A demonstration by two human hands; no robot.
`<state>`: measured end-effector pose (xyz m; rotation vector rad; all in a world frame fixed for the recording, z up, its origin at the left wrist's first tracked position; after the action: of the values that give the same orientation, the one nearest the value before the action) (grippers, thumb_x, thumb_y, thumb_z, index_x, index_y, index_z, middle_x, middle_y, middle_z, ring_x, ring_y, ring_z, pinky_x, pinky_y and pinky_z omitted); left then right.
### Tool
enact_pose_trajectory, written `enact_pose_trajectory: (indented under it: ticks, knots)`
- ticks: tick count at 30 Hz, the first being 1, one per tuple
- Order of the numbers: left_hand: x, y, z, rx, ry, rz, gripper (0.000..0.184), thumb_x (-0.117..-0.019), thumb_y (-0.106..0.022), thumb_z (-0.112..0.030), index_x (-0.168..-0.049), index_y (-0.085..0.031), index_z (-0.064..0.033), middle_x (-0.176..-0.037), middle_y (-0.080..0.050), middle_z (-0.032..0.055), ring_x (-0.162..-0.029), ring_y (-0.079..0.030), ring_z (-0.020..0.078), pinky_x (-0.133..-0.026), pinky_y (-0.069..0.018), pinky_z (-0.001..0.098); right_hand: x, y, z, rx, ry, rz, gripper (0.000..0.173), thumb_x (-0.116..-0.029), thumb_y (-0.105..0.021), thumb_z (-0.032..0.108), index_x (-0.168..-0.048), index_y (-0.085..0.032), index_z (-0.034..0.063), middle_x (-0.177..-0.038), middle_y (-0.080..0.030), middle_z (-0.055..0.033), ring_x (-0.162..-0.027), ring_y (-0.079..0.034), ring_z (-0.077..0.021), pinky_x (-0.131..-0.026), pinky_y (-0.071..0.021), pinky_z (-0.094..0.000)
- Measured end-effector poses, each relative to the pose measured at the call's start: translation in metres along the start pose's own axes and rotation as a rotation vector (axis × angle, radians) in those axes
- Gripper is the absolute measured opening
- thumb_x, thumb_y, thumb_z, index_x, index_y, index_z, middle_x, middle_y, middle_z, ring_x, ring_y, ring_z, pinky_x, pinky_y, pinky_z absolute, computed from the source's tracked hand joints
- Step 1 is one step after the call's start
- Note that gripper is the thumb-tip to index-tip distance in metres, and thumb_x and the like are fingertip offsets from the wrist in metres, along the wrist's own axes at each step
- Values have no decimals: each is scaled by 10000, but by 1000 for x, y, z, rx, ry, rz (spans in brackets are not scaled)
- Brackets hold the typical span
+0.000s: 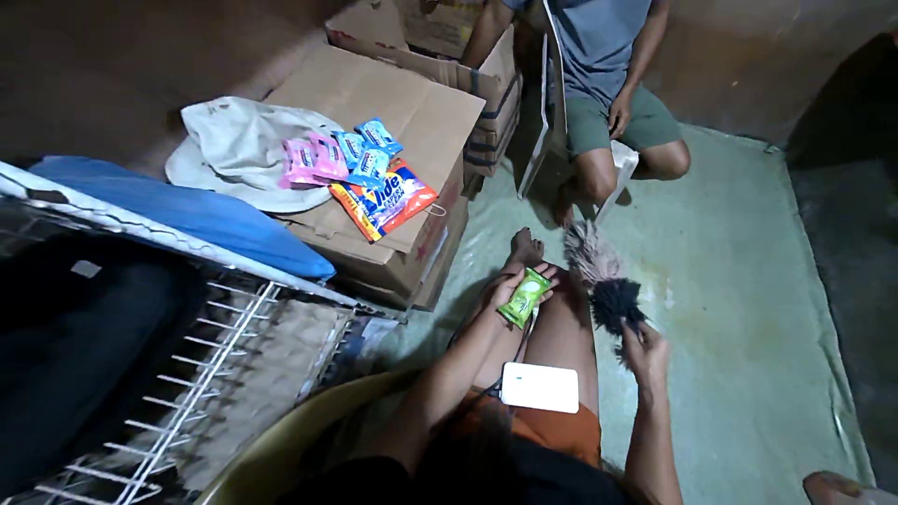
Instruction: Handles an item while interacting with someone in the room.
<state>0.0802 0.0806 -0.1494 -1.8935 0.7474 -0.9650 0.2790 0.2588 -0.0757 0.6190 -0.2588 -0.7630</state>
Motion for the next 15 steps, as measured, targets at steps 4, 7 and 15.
enact_pose_trajectory:
  ticks: [4, 7, 15]
  knots:
    - [9, -25, -4, -116, -91, -109, 515, -1118, -214, -347, -1441, -462, -32, -1392, -600, 156, -1253, -601, 252, -1021, -503, 424, 8, -27, 3, -52, 72, 360, 186, -936, -648, 137, -936, -754, -15, -744, -710, -85, -617, -660, -160, -632, -581, -414]
    - [-6, -3, 3, 15, -5, 34, 559, -1122, -163, -340, -1455, -461, -6, -1412, -589, 200, -1281, -596, 334, -1039, -511, 487, -4, -11, -9, 246, -135, 92, 271, -1014, -602, 196, -1102, -745, -18, -921, -728, -266, -857, -711, -449, -807, -524, -681]
    - [0, -14, -2, -49, -66, -107, 460, -1121, -242, -297, -1397, -494, -30, -1342, -633, 154, -1228, -629, 261, -1002, -537, 429, -3, -24, -4, 116, -17, 290, 217, -990, -630, 170, -1010, -756, -5, -797, -722, -166, -663, -696, -296, -653, -586, -538]
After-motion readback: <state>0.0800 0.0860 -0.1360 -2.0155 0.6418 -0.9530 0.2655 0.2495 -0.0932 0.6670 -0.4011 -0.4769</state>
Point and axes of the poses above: each hand's wrist, its own x-axis away from the middle knuckle, its own y-axis out of the back of the hand, z = x × y, the point moved 6 cm from there along -x, towards the middle knuckle
